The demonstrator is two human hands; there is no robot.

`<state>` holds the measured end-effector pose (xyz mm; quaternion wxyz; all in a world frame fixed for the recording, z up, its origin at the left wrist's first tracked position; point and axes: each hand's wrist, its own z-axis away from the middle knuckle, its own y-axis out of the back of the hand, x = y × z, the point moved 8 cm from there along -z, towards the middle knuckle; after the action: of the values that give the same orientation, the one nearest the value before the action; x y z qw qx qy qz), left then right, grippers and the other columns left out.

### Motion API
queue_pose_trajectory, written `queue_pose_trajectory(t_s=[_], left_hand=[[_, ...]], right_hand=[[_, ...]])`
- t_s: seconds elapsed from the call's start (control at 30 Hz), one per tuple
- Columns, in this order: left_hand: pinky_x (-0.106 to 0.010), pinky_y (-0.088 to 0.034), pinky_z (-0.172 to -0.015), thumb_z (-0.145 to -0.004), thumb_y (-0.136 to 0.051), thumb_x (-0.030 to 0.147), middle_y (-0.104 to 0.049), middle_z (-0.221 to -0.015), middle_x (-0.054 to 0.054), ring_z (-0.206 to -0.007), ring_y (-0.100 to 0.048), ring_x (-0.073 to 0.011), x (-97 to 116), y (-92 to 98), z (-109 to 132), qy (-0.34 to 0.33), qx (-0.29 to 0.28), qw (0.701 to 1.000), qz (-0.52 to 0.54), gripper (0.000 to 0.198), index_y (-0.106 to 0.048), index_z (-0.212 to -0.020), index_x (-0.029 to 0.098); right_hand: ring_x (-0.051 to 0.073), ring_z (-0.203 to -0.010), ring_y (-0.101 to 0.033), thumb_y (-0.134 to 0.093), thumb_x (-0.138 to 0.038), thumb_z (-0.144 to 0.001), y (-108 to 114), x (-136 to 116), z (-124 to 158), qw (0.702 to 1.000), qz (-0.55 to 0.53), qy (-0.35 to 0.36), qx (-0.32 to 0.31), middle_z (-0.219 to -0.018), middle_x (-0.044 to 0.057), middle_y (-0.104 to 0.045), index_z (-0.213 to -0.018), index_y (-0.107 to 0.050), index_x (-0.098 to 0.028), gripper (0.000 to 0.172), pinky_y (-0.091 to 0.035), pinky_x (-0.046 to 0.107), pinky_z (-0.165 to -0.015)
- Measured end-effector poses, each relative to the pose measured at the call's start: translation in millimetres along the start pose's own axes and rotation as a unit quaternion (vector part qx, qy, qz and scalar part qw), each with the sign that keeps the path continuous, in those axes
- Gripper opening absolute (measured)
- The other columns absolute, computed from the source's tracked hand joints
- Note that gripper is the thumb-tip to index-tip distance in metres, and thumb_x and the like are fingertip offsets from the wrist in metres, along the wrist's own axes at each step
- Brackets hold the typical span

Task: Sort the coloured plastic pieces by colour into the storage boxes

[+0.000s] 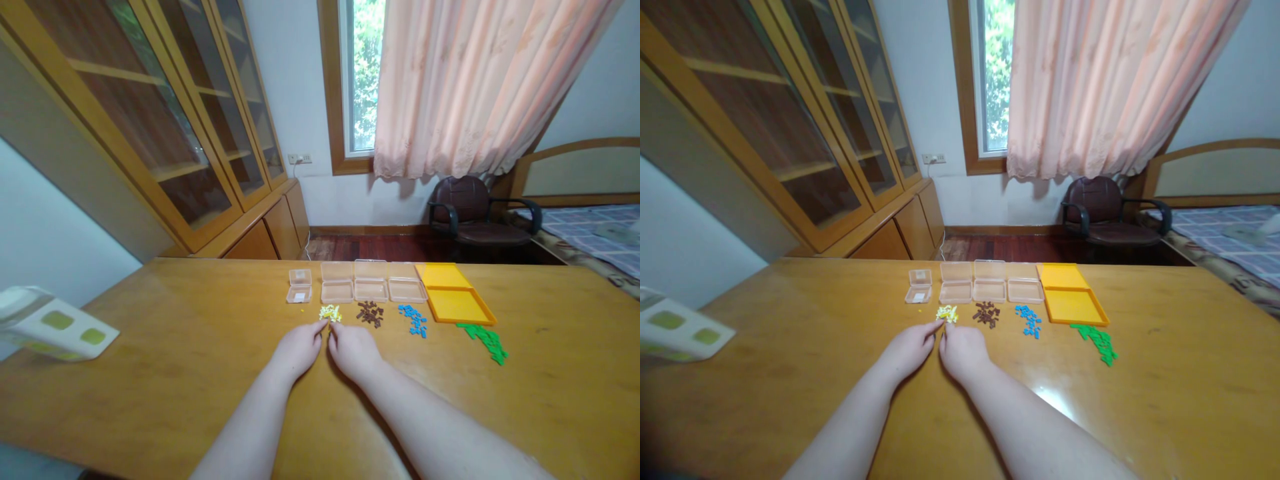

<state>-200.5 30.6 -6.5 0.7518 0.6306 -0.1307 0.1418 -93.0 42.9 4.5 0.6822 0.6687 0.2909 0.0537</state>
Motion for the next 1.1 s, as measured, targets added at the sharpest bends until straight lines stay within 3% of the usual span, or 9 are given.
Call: queue_pose_trajectory(t_s=[0.13,0.3,0.4,0.5,0.63,0.73,0.9,1.1], left_hand=[[-0.027,-0.04,-0.094,-0.084,-0.038,0.021,-0.06,-0.123,-0.002,-0.111,-0.056,-0.0171,2,2.3,2,-0.003,0.004,1.0,-0.003,0.043,-0.055,-0.123,0.028],[-0.027,-0.042,-0.092,-0.084,-0.04,0.023,-0.065,-0.114,-0.002,-0.106,-0.058,-0.0175,8,4.5,8,-0.015,-0.005,1.0,-0.024,0.036,-0.064,-0.111,0.027],[-0.029,-0.043,-0.09,-0.084,-0.04,0.025,-0.066,-0.112,-0.005,-0.104,-0.06,-0.0195,2,7.5,8,0.019,0.007,0.999,-0.04,0.035,-0.065,-0.109,0.025],[-0.031,-0.043,-0.091,-0.084,-0.038,0.023,-0.063,-0.116,-0.01,-0.106,-0.059,-0.0215,-15,11.7,3,0.087,0.029,0.995,-0.048,0.04,-0.061,-0.117,0.02],[-0.033,-0.044,-0.09,-0.083,-0.037,0.02,-0.06,-0.121,-0.013,-0.108,-0.058,-0.0224,-32,12.1,-3,0.138,0.037,0.989,-0.045,0.051,-0.043,-0.134,0.018],[-0.03,-0.043,-0.092,-0.083,-0.038,0.018,-0.058,-0.123,-0.01,-0.109,-0.057,-0.0203,-27,10.4,-4,0.104,0.035,0.993,-0.032,0.052,-0.042,-0.135,0.021],[-0.027,-0.039,-0.097,-0.082,-0.039,0.02,-0.06,-0.122,-0.003,-0.113,-0.055,-0.0175,-3,3.5,4,0.013,0.001,1.0,-0.026,0.043,-0.058,-0.12,0.026],[-0.029,-0.043,-0.091,-0.083,-0.038,0.022,-0.06,-0.121,-0.007,-0.108,-0.058,-0.0198,-6,4.3,6,0.044,-0.013,0.997,-0.057,0.047,-0.051,-0.127,0.025]], right_hand=[[0.022,-0.075,-0.067,-0.035,-0.026,-0.087,-1,-4,1,1.0,0.007,0.019,-0.013,-0.081,0.01,-0.071,-0.087,-0.066,-0.017,0.032,-0.046,0.029,-0.068],[0.022,-0.074,-0.067,-0.033,-0.027,-0.089,-6,-4,2,1.0,0.015,0.022,-0.017,-0.081,0.011,-0.071,-0.093,-0.067,-0.019,0.035,-0.046,0.03,-0.067],[0.022,-0.073,-0.067,-0.031,-0.029,-0.089,-7,-6,3,0.999,0.022,0.037,-0.019,-0.08,0.01,-0.071,-0.093,-0.066,-0.02,0.036,-0.046,0.03,-0.066],[0.023,-0.072,-0.067,-0.033,-0.032,-0.089,-7,-11,4,0.997,0.027,0.068,-0.031,-0.081,0.009,-0.071,-0.099,-0.064,-0.021,0.034,-0.046,0.031,-0.065],[0.025,-0.076,-0.067,-0.036,-0.037,-0.088,-7,-12,3,0.995,0.028,0.081,-0.044,-0.086,0.01,-0.071,-0.12,-0.054,-0.022,0.039,-0.046,0.032,-0.067],[0.025,-0.077,-0.067,-0.035,-0.033,-0.088,-7,-3,1,0.999,0.017,0.028,-0.033,-0.086,0.012,-0.07,-0.125,-0.048,-0.017,0.043,-0.046,0.032,-0.067],[0.025,-0.077,-0.067,-0.036,-0.028,-0.087,-10,8,-2,0.999,0.008,-0.029,-0.023,-0.084,0.013,-0.07,-0.121,-0.05,-0.013,0.04,-0.047,0.032,-0.066],[0.025,-0.076,-0.067,-0.036,-0.027,-0.086,-10,6,-2,0.999,0.008,-0.024,-0.027,-0.083,0.013,-0.07,-0.112,-0.055,-0.015,0.034,-0.047,0.032,-0.066]])
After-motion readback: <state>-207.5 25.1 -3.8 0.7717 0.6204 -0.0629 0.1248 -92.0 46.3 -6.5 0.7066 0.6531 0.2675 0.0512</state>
